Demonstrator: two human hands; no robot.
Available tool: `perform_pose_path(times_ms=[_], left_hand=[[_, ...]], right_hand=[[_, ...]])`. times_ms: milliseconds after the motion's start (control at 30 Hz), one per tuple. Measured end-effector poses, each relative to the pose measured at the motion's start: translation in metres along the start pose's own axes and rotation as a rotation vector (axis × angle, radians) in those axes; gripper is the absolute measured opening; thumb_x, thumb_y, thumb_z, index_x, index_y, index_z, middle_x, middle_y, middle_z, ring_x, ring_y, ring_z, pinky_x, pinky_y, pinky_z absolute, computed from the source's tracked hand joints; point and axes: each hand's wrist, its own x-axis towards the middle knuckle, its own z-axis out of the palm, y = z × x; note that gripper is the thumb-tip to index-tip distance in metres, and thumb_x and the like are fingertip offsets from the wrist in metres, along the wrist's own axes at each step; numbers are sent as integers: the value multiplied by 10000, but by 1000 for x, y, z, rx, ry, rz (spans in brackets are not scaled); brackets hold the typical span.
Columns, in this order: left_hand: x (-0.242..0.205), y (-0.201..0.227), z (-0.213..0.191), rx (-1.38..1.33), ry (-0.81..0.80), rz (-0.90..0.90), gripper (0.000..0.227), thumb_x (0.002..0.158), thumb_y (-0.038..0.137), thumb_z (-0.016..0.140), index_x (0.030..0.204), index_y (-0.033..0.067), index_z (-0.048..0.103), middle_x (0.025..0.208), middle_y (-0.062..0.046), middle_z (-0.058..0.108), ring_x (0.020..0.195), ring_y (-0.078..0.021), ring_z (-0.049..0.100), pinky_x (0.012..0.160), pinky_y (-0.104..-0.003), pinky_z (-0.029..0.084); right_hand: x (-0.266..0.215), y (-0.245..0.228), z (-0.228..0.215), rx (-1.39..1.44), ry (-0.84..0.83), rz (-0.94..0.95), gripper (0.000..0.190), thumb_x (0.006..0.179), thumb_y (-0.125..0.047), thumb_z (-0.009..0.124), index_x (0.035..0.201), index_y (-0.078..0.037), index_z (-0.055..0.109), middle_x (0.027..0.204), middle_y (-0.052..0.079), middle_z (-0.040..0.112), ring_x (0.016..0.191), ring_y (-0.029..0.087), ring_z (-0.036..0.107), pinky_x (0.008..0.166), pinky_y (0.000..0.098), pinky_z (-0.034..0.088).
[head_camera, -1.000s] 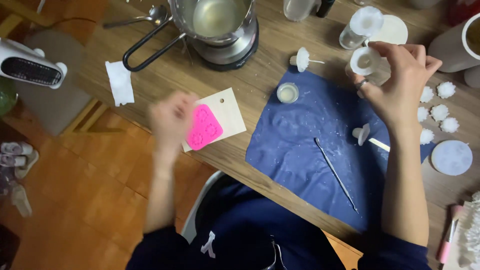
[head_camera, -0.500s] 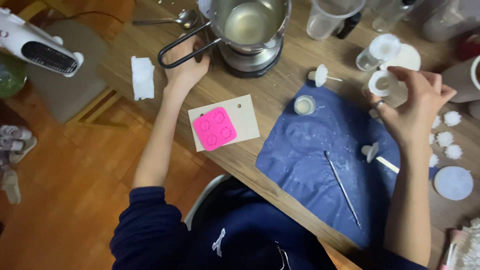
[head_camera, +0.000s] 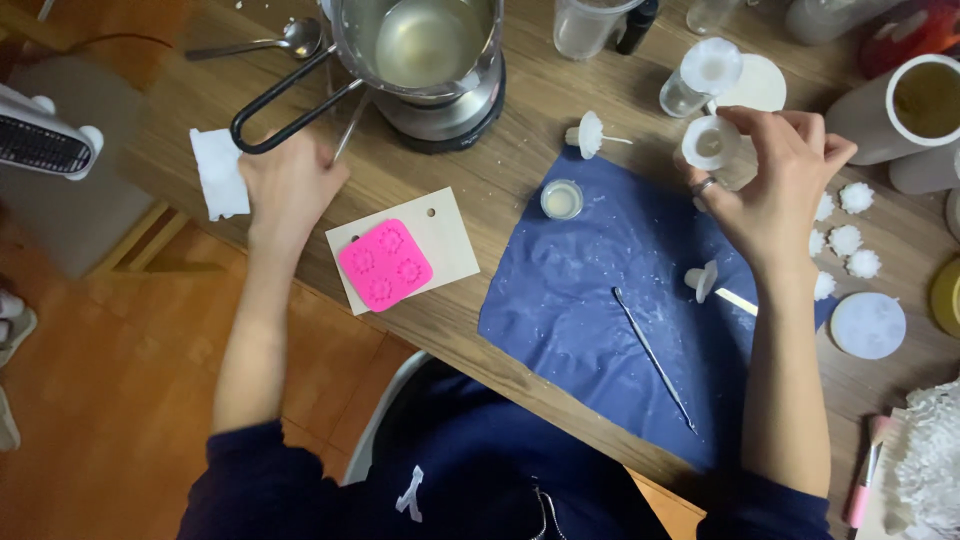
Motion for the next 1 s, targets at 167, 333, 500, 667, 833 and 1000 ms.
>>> perform_pose_path(times_ms=[167, 333, 500, 667, 833, 1000], left_hand=[[-48, -12, -34, -42, -98, -19, 173, 741, 250, 646, 582, 193, 611, 588, -15, 616, 661, -268, 626, 576, -395, 436], [-100, -15, -67, -406, -56, 18, 120, 775, 115, 718, 731, 127, 607, 652, 14, 640, 578, -133, 586, 597, -321, 429], [-144, -43, -59, -889, -144, -182, 386, 867, 83, 605, 1251, 44, 583, 1034, -92, 660, 939, -132, 614, 881, -228, 438], [-186, -38, -56, -886, -169, -2, 175, 876, 74, 609, 1028, 36, 687, 824, -36, 625, 749, -109, 539, 728, -226, 413], [-179, 19, -76, -886, -267, 284, 104, 790, 98, 646, 859, 73, 720, 865, -9, 716, 786, -104, 676, 761, -228, 517], [-135, 79, -98, -326, 554, 542, 73, 967, 98, 663, 963, 80, 734, 921, -44, 626, 727, -215, 547, 626, -343, 349]], right_hand=[[2, -5, -1, 18, 21, 0, 440, 856, -373, 684, 1170, -65, 649, 1034, 54, 673, 1009, 293, 526, 844, 419, 234], [1, 1, 4, 6, 30, -8, 456, 857, -399, 671, 1167, -64, 658, 1053, 55, 676, 1007, 291, 528, 843, 419, 229], [2, 1, 0, 51, 46, -40, 503, 875, -480, 592, 1160, -69, 637, 1033, 74, 677, 978, 300, 522, 816, 424, 228], [5, -2, -2, 48, 65, -21, 430, 832, -377, 674, 1128, -66, 642, 1008, 71, 678, 959, 281, 507, 800, 400, 222], [5, -3, -3, 63, 64, -30, 450, 850, -411, 664, 1134, -64, 648, 996, 66, 667, 955, 274, 501, 792, 398, 220], [5, -6, -6, 84, 65, -5, 427, 766, -304, 711, 1115, -69, 632, 971, 46, 650, 938, 264, 491, 785, 393, 216]])
